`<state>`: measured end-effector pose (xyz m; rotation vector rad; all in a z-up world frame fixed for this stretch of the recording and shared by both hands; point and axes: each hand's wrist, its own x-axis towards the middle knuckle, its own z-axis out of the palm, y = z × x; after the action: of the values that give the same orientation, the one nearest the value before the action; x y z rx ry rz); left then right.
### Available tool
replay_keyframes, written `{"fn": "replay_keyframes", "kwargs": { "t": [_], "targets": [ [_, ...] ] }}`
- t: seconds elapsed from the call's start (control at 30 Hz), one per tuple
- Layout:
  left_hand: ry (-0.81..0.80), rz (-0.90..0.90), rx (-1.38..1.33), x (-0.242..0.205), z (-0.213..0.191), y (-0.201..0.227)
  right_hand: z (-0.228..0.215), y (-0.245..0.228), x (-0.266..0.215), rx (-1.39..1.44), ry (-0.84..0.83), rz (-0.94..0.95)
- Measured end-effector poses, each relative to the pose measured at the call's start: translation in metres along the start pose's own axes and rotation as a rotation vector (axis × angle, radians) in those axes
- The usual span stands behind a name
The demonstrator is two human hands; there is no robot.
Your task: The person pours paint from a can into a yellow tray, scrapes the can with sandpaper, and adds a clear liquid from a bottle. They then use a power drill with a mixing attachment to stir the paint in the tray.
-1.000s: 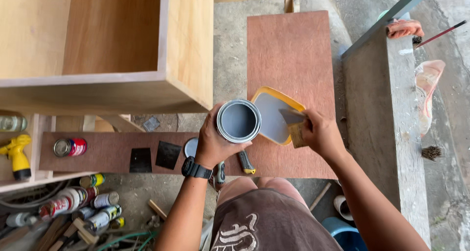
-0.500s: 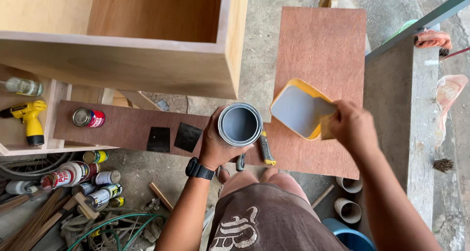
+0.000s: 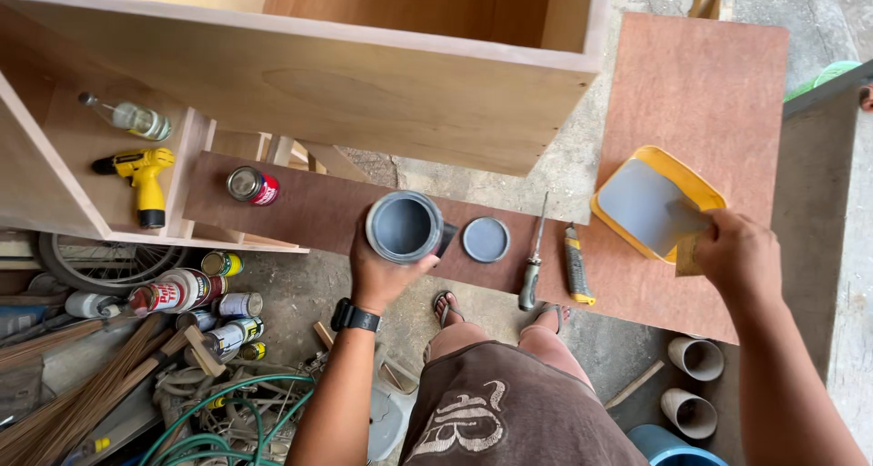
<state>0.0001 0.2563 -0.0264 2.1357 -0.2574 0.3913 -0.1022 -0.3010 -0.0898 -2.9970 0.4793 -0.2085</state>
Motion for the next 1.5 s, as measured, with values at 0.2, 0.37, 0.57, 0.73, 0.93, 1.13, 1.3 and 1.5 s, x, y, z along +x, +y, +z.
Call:
{"fn": "replay_keyframes", "kwargs": {
  "t": [0.2, 0.37, 0.57, 0.73, 0.93, 1.13, 1.3, 1.5],
  "targets": [
    [0.200, -0.149, 0.051, -0.008, -0.046, -0.125, -0.003, -0.016, -0.012, 0.022, -0.041, 0.139],
    [0.317, -0.289, -0.169, -0.003, -0.071, -0.182, -0.011, -0.027, -0.017, 0.083, -0.030, 0.225],
    [0.348, -0.291, -0.089, 0.004, -0.084, -0.209, -0.024, -0.037, -0.014, 0.145, 0.055, 0.255],
    [0.310, -0.257, -0.080, 0.005, -0.078, -0.228, -0.039, -0.052, -0.006, 0.257, 0.018, 0.334],
    [0.246, -0.245, -0.109, -0.011, -0.077, -0.241, -0.052, -0.060, 0.001, 0.597, -0.017, 0.446],
    [0.219, -0.286, -0.032, -0.017, -0.072, -0.250, -0.025, -0.010, -0.005, 1.174, -0.067, 0.674],
    [0.230, -0.560, -0.327, -0.030, -0.067, -0.251, -0.029, 0.010, -0.011, 1.481, -0.215, 0.784],
    [0.257, -0.494, -0.384, -0.034, -0.063, -0.256, -0.016, 0.032, -0.014, 1.633, -0.206, 0.897]
  ]
}}
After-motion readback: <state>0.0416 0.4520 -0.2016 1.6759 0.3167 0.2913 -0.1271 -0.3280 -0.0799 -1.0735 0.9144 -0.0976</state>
